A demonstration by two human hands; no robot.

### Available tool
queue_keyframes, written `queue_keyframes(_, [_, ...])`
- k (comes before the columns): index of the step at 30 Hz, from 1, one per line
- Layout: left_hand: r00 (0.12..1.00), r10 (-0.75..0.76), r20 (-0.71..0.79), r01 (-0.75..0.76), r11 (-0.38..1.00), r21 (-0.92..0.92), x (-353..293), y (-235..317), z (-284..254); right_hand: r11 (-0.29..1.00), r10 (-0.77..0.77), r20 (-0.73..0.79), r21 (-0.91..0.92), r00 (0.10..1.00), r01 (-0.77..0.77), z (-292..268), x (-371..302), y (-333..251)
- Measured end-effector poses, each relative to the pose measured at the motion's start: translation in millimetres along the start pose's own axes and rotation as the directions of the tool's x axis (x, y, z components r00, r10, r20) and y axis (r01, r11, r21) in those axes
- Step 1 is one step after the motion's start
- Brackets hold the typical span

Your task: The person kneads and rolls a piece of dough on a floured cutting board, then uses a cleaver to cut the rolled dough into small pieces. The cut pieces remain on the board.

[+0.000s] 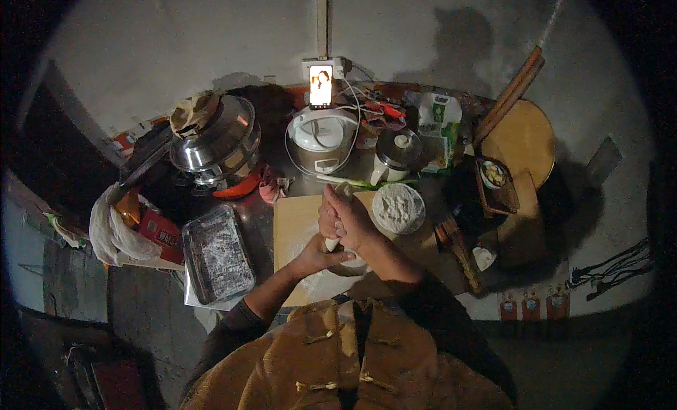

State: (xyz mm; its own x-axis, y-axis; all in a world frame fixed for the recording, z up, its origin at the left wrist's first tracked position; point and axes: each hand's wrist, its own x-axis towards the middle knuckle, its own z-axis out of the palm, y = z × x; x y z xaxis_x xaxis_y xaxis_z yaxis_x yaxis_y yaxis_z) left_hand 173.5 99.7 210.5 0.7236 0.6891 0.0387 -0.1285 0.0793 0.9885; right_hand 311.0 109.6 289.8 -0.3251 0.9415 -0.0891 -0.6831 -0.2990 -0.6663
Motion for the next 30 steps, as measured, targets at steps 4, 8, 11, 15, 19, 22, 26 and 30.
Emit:
queue_keyframes(4, [0.987, -0.125, -0.103, 0.109, 0.983, -0.151, -1.2, -32.1, 11.6, 0.999, -0.032, 0.005, 0.011, 0.999, 0.032, 4.8, -6.6, -4.8])
queue_keyframes(8, [0.995, -0.010, -0.104, 0.035, 0.970, 0.241, -4.2, -56.4, 8.2, 0.994, -0.103, 0.032, 0.042, 0.994, 0.102, 4.6, -8.9, -14.6])
queue_keyframes(11, [0.997, -0.024, -0.079, 0.053, 0.916, 0.397, -9.4, -66.3, 1.1, 0.993, -0.095, 0.093, 0.084, 0.991, 0.087, 3.7, -9.0, -21.7])
queue_keyframes(15, [0.968, -0.096, -0.232, 0.146, 0.967, 0.207, -4.7, -73.7, -3.2, 0.954, -0.273, 0.010, 0.129, 0.962, 0.269, 4.5, -11.3, -16.0])
queue_keyframes(19, [0.946, -0.034, -0.321, -0.064, 0.955, -0.290, 3.1, -70.3, 5.4, 0.842, -0.133, -0.012, -0.529, 0.991, 0.107, 2.6, -19.4, 8.4])
queue_keyframes(22, [0.998, 0.041, -0.055, -0.025, 0.963, 0.270, -1.9, -58.3, 12.1, 0.937, -0.055, -0.121, -0.350, 0.991, 0.009, -7.2, -18.3, 10.4])
queue_keyframes(26, [0.977, -0.135, -0.165, 0.177, 0.944, 0.278, -4.3, -47.6, 21.0, 0.981, -0.115, -0.037, -0.162, 0.993, 0.108, -13.4, -17.3, 7.1])
queue_keyframes(30, [0.865, 0.406, -0.295, -0.242, 0.852, 0.464, 0.1, -59.2, 22.3, 0.731, -0.132, 0.104, -0.661, 0.986, 0.167, -1.8, -23.3, 24.4])
